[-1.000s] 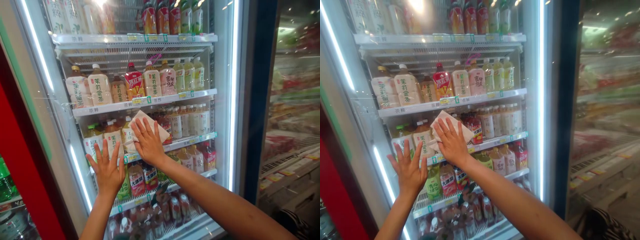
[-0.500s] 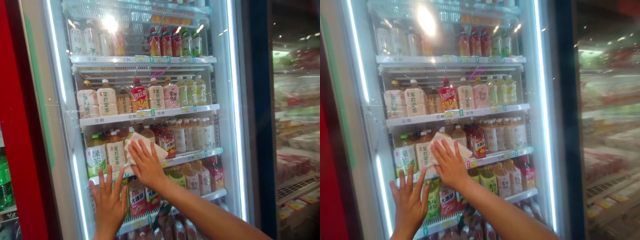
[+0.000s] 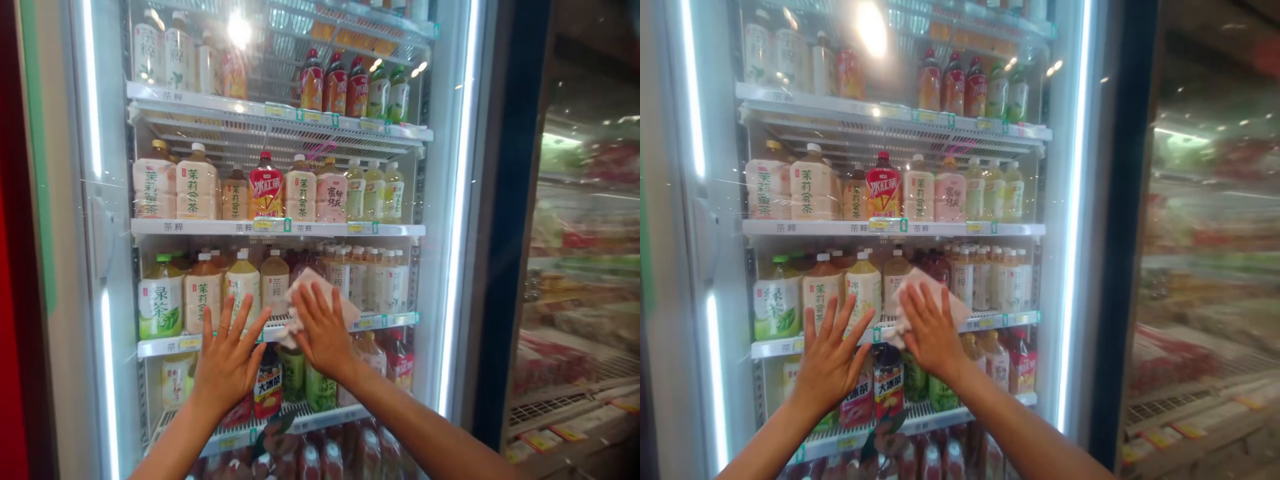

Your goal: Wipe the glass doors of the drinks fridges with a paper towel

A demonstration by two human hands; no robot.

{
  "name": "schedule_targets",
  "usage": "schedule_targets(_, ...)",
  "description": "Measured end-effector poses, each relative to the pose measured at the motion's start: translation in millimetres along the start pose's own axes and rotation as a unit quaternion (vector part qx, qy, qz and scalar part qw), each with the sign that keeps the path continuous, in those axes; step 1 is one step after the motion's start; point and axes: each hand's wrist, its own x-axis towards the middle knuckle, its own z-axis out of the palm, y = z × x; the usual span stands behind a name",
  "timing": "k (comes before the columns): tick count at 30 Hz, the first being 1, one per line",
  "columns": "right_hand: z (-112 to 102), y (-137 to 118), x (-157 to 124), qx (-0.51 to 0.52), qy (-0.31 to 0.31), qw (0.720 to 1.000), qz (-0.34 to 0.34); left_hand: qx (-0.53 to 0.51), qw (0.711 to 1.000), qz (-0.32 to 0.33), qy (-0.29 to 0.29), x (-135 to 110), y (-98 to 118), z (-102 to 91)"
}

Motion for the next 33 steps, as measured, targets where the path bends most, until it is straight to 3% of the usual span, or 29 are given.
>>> schedule_targets(3,0.2,17.0,-57.0,-0.004,-0.064,0.983,-0.174,0.005,0.999,0.042,-0.022,8.3,18.1,13.1)
schedule_targets(5,-7.2,47.6,-63.6,-0.012,-0.074,0.975,-0.209,0.015,0.996,0.079,-0.032,25.4,27.7,19.6)
schedule_targets(8,-22.3,98.2,-35.2,-0.028,-0.029,0.994,-0.100,0.027,0.992,0.123,-0.025,63.0,44.5,28.2)
schedule_targets(10,-25.8,112.3,-22.3,-0.028,0.017,0.999,0.011,0.026,0.990,0.139,-0.017,82.3,59.9,35.8)
schedule_targets(12,-19.8,103.0,-34.6,-0.019,0.055,0.993,0.106,0.020,0.991,0.128,-0.014,87.5,77.8,46.3)
schedule_targets(14,-7.4,79.8,-70.4,-0.013,0.065,0.986,0.152,0.011,0.994,0.112,-0.018,79.4,95.1,58.5)
schedule_targets(17,5.7,59.7,-125.8,-0.013,0.026,0.994,0.106,0.005,0.988,0.151,-0.044,65.3,113.1,74.7)
schedule_targets(19,2.1,75.6,-134.5,-0.017,0.018,0.995,0.095,0.005,0.980,0.189,-0.056,70.4,119.7,81.6)
schedule_targets(23,-20.3,146.2,-88.2,-0.033,0.062,0.977,0.201,-0.001,0.978,0.204,-0.036,112.0,130.0,87.8)
schedule_targets(25,-24.3,161.5,-74.7,-0.029,0.082,0.967,0.239,-0.006,0.979,0.204,-0.025,127.6,136.3,90.4)
schedule_targets(27,-19.1,148.8,-88.7,-0.017,0.094,0.959,0.265,-0.009,0.979,0.201,-0.027,129.8,141.5,93.8)
schedule_targets(31,0.3,101.0,-154.1,0.000,0.072,0.960,0.272,-0.008,0.974,0.222,-0.046,112.0,143.0,101.9)
schedule_targets(33,1.0,110.2,-161.3,-0.003,0.058,0.964,0.261,-0.005,0.972,0.228,-0.049,108.4,141.5,104.6)
